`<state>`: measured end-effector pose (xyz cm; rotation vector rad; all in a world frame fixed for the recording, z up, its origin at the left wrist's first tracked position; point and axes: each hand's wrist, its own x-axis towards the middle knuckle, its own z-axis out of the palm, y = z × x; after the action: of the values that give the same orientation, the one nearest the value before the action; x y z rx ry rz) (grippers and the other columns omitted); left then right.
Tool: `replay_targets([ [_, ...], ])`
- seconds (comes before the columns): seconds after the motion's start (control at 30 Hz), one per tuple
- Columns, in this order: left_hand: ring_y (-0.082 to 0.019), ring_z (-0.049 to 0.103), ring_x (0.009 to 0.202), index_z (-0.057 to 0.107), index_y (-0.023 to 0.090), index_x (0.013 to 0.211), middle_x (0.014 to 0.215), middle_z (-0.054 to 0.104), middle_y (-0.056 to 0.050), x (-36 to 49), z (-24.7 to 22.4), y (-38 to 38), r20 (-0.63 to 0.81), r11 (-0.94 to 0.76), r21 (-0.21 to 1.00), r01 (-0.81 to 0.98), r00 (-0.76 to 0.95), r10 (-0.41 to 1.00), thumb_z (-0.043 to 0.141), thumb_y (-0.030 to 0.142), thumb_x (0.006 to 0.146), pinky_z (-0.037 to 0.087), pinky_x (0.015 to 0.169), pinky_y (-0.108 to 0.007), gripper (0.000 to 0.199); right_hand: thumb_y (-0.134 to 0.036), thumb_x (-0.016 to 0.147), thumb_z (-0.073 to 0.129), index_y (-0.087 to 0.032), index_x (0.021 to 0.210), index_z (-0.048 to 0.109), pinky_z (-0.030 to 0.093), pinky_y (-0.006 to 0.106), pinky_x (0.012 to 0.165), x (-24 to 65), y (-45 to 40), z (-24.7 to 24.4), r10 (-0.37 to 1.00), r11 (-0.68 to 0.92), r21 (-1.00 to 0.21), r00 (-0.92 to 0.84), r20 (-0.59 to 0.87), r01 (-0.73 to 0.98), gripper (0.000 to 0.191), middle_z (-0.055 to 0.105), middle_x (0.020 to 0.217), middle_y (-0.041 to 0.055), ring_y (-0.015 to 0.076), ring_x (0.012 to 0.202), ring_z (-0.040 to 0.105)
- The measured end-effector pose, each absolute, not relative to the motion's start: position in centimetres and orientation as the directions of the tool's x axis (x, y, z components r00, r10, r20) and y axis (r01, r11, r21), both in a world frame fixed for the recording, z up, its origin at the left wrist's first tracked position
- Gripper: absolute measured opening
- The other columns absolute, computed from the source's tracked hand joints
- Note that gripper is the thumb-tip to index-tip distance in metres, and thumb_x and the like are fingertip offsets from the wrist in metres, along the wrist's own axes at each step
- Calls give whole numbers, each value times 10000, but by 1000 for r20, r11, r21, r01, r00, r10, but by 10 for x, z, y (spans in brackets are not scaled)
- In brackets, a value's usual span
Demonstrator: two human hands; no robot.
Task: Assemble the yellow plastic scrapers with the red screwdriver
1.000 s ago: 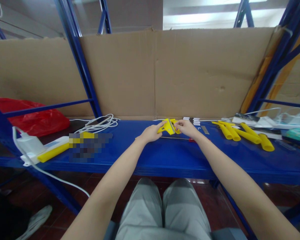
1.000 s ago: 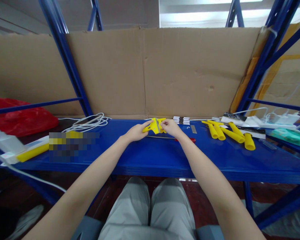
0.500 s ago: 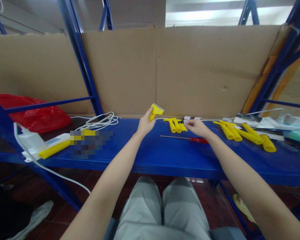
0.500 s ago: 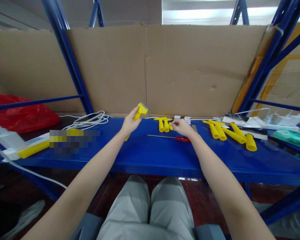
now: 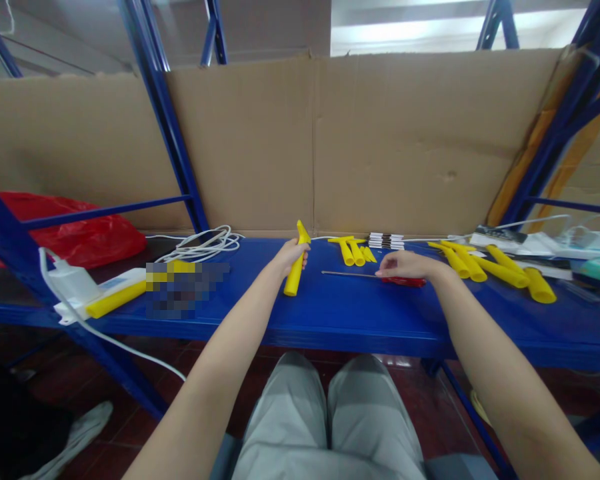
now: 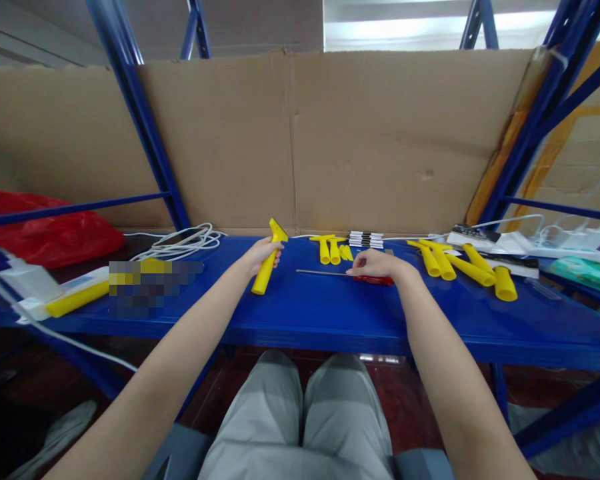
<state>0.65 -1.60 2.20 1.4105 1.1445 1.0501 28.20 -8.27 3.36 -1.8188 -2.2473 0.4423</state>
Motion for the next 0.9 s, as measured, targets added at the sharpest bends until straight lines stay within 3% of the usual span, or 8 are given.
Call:
replay_targets([
  [0.2,-84,436,364,438,183,747,467,458,57,4,15,-11,-66,1,975,221,288,955,489,79,749,364,390,-189,116,-598,603,646,-182,832,652,397,252,490,285,-85,32,984,67,-328,-116,-133,942,475,641,669,40,159,582,563],
  [0.53,-81,439,373,481,158,693,472,475,38,-2,12,-7,-149,16,947,322,393,907,513,79,740,380,392,-194,97,-508,602,679,-200,850,635,424,255,546,285,-79,25,984,64,-281,-108,-142,958,398,660,873,53,189,723,598],
  [0.9,-78,440,365,471,158,697,462,478,40,-5,12,-9,-141,4,946,323,401,905,487,71,755,371,375,-184,106,-355,722,609,-189,772,558,423,258,614,279,-71,19,991,136,-292,-134,28,947,181,652,783,52,186,726,597],
])
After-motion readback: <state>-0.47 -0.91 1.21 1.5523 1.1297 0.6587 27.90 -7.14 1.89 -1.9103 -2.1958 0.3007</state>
